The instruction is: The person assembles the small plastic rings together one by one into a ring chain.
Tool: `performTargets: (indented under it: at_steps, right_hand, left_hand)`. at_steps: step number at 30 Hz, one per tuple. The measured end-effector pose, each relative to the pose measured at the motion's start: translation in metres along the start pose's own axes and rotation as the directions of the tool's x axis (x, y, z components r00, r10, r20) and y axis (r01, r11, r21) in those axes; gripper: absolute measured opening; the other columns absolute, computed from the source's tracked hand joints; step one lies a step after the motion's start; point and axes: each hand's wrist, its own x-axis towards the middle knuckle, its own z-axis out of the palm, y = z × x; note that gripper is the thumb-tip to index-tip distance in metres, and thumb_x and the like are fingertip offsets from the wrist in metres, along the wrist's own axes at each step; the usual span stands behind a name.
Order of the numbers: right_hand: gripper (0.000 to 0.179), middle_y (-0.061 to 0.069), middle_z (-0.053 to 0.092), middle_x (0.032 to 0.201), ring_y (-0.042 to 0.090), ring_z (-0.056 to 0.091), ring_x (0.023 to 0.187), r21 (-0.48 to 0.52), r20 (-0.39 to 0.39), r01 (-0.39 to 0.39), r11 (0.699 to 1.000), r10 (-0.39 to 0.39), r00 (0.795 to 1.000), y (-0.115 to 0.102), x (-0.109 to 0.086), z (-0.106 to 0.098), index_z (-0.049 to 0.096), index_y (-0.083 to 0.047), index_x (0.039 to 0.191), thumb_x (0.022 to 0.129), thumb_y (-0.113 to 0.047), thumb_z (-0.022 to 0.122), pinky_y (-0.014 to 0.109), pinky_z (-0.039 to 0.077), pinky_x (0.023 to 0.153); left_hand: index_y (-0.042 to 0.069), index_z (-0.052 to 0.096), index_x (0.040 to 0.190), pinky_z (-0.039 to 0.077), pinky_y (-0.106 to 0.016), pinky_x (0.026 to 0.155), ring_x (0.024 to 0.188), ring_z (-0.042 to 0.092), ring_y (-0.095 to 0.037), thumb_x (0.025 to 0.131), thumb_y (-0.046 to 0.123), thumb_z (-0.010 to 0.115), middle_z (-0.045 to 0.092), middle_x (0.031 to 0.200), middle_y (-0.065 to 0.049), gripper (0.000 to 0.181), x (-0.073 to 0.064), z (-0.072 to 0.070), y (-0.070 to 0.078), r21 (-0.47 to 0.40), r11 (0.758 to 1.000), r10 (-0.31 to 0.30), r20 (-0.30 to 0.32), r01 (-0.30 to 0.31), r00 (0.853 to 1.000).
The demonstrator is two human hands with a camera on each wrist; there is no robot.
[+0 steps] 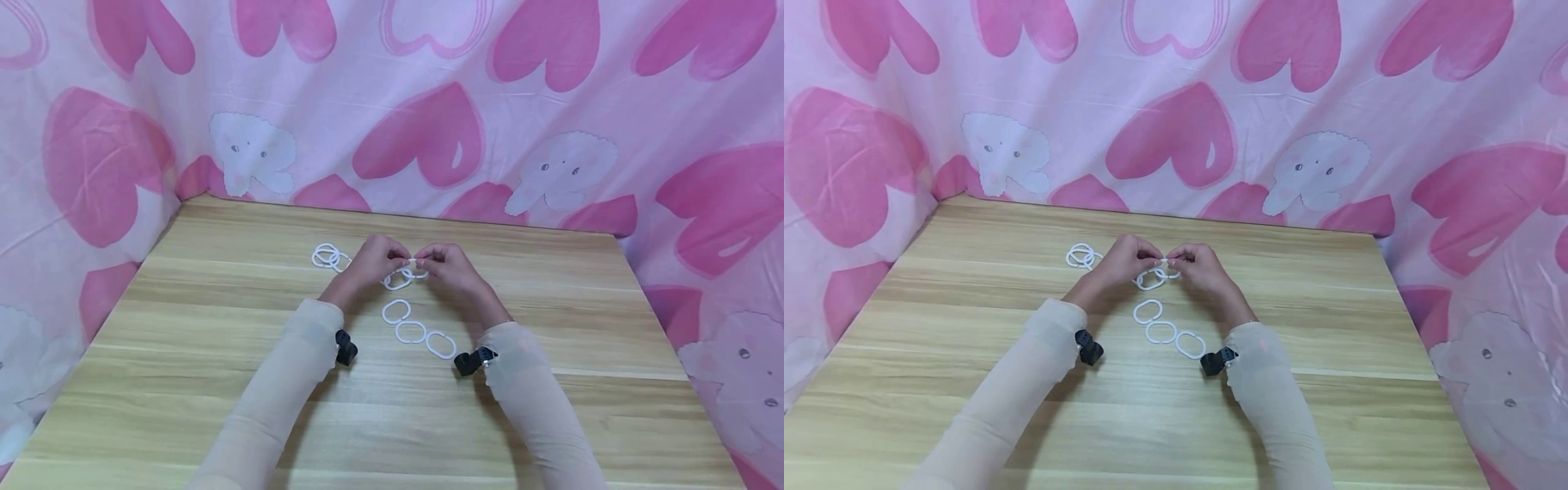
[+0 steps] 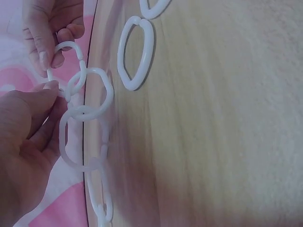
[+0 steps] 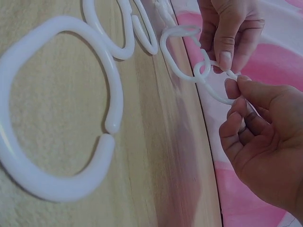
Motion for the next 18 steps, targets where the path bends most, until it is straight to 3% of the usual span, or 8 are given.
performTargets:
  at_steps: [8, 12, 18]
  right_hand:
    - [0.02, 0.011, 0.073, 0.096, 0.009, 0.058, 0.076, 0.003, 0.002, -0.001, 1.0, 0.001, 1.0, 0.0, 0.0, 0.0, 0.069, 0.008, 0.114, 0.1, -0.003, 0.06, 0.02, 0.051, 0.064]
    - [0.026, 0.02, 0.071, 0.107, 0.015, 0.06, 0.082, 0.019, -0.027, -0.025, 1.0, 0.025, 0.999, -0.001, -0.003, 0.0, 0.066, 0.007, 0.122, 0.102, -0.007, 0.058, 0.023, 0.054, 0.069]
    - [0.031, 0.013, 0.066, 0.108, 0.024, 0.059, 0.092, 0.037, -0.093, -0.06, 0.998, 0.063, 0.994, 0.001, -0.017, -0.011, 0.064, 0.003, 0.128, 0.104, -0.015, 0.057, 0.031, 0.056, 0.079]
  left_hand:
    - [0.002, 0.079, 0.103, 0.059, -0.027, 0.08, 0.09, 0.072, -0.021, 0.093, 0.005, 0.071, 0.08, 0.1, -0.013, 0.012, 0.001, 0.001, -0.004, -0.002, 1.0, 0.007, 0.015, -0.007, 1.0]
    - [0.001, 0.079, 0.101, 0.059, -0.027, 0.079, 0.087, 0.071, -0.022, 0.093, 0.004, 0.071, 0.079, 0.097, -0.015, 0.011, 0.0, 0.003, -0.009, -0.029, 1.0, 0.005, -0.004, -0.005, 1.0]
    - [0.001, 0.078, 0.101, 0.058, -0.026, 0.078, 0.086, 0.069, -0.021, 0.092, 0.003, 0.071, 0.078, 0.096, -0.016, 0.011, -0.002, 0.004, -0.015, -0.102, 0.994, -0.044, -0.044, 0.039, 0.998]
